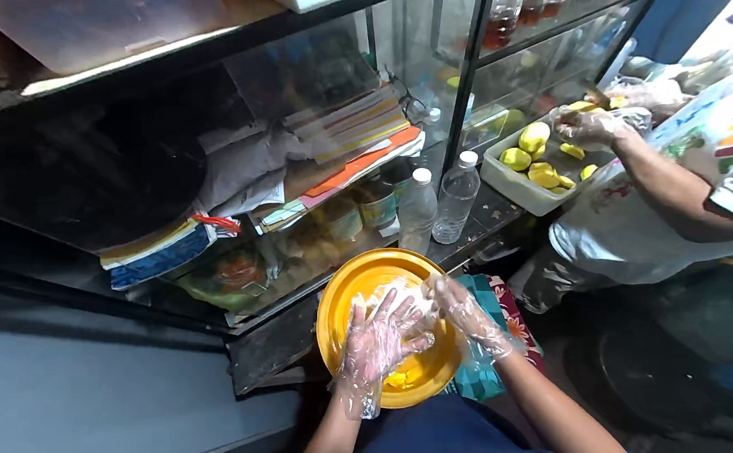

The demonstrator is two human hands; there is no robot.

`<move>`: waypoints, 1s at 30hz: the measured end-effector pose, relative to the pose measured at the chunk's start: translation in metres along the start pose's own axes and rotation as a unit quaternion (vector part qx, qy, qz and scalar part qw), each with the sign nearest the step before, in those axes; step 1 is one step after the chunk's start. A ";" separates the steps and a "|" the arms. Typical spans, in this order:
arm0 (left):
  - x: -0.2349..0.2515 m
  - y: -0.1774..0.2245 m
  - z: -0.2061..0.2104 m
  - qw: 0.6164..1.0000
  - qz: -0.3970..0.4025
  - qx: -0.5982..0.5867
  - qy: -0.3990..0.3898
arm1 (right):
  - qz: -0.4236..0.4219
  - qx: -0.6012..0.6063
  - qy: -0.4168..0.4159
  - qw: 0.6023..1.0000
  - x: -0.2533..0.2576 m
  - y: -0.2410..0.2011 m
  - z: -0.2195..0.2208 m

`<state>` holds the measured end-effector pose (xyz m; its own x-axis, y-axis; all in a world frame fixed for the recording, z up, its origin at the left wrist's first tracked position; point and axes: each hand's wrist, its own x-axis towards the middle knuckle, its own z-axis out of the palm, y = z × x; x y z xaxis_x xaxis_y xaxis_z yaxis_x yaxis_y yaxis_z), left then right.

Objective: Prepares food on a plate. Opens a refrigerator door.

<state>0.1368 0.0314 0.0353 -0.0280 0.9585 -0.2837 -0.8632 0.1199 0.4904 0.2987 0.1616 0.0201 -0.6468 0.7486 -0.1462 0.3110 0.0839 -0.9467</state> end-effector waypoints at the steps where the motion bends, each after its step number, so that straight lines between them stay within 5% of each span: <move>1: 0.002 0.001 0.000 1.000 0.005 -0.003 0.003 | 0.016 -0.001 -0.058 0.998 -0.005 -0.001 0.001; 5: 0.007 0.005 -0.007 1.000 0.014 -0.014 -0.004 | 0.035 0.118 -0.179 0.976 -0.013 0.006 0.011; 11: 0.003 0.011 -0.007 0.999 0.046 -0.017 -0.001 | 0.025 0.101 -0.068 0.992 -0.011 0.008 0.005; 23: 0.009 0.003 0.006 0.989 0.036 0.141 -0.024 | -0.035 0.087 -0.007 0.996 -0.011 0.009 0.002; 30: 0.010 -0.001 0.004 0.992 0.009 0.120 -0.032 | 0.026 0.145 0.019 0.989 -0.011 0.010 -0.004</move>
<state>0.1391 0.0420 0.0352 -0.0038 0.9745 -0.2246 -0.7182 0.1536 0.6786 0.3117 0.1570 0.0137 -0.6059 0.7720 -0.1920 0.1266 -0.1446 -0.9814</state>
